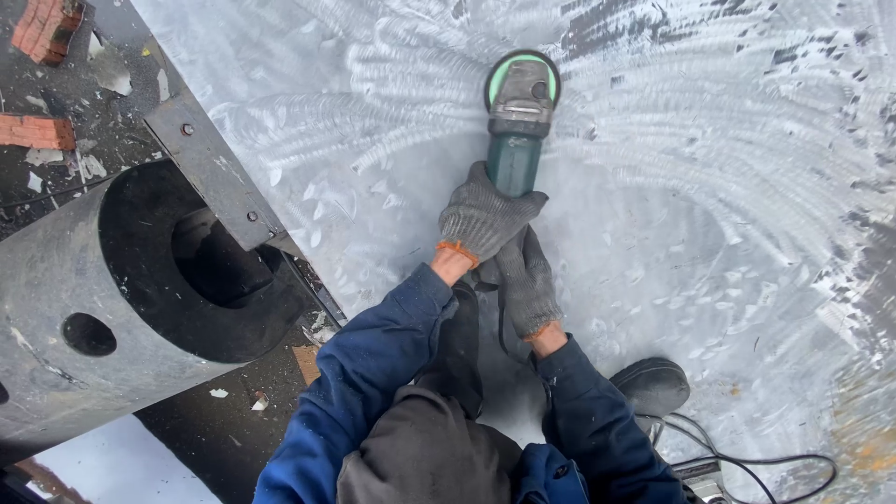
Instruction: Using an angle grinder to smooth or finish the surface of a large metal plate.
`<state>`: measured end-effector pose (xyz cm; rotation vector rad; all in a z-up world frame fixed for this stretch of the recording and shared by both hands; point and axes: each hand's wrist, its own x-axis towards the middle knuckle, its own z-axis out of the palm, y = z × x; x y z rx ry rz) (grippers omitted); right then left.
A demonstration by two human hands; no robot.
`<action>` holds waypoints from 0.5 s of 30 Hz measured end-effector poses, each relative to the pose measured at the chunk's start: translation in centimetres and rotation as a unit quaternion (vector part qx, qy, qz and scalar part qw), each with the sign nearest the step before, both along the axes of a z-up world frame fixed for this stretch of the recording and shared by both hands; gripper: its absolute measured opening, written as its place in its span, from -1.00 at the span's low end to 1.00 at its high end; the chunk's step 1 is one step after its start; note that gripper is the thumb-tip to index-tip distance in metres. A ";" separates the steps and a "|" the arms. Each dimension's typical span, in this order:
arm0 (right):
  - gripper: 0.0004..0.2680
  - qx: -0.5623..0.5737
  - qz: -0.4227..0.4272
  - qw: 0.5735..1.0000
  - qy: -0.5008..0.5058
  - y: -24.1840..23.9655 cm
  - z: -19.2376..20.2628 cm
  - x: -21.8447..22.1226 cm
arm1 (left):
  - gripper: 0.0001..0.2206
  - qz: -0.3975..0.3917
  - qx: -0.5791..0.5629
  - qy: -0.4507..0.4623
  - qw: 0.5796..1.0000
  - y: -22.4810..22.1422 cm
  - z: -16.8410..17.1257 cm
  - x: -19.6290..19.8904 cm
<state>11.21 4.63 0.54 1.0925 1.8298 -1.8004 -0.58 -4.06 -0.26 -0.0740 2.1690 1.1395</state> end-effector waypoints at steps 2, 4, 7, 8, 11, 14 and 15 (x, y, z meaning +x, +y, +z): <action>-0.46 0.001 0.118 0.992 0.044 -1.2 -0.6 -2.3 | -0.23 0.165 -0.057 -0.029 0.984 -2.8 0.5 -1.0; -0.47 0.004 0.155 0.986 0.068 -2.3 -1.5 -3.0 | -0.24 0.193 -0.089 -0.005 0.977 -4.8 0.2 -1.3; -0.47 0.012 0.187 0.979 0.083 -3.1 -1.2 -3.1 | -0.25 0.204 -0.124 0.015 0.971 -5.5 0.5 -1.2; -0.47 0.015 0.184 0.980 0.074 -3.1 -0.9 -2.7 | -0.25 0.188 -0.129 0.011 0.974 -5.2 0.5 -0.7; -0.48 -0.009 0.116 0.993 0.029 -0.4 -0.8 1.0 | -0.20 0.129 -0.094 -0.036 0.986 -1.6 1.9 0.5; -0.49 -0.036 0.041 0.998 0.026 2.3 -0.6 3.9 | -0.15 0.048 -0.057 -0.063 0.995 1.8 2.3 2.3; -0.49 -0.028 0.039 0.999 0.021 2.7 -0.5 4.7 | -0.15 0.045 -0.050 -0.068 0.995 2.3 2.4 2.7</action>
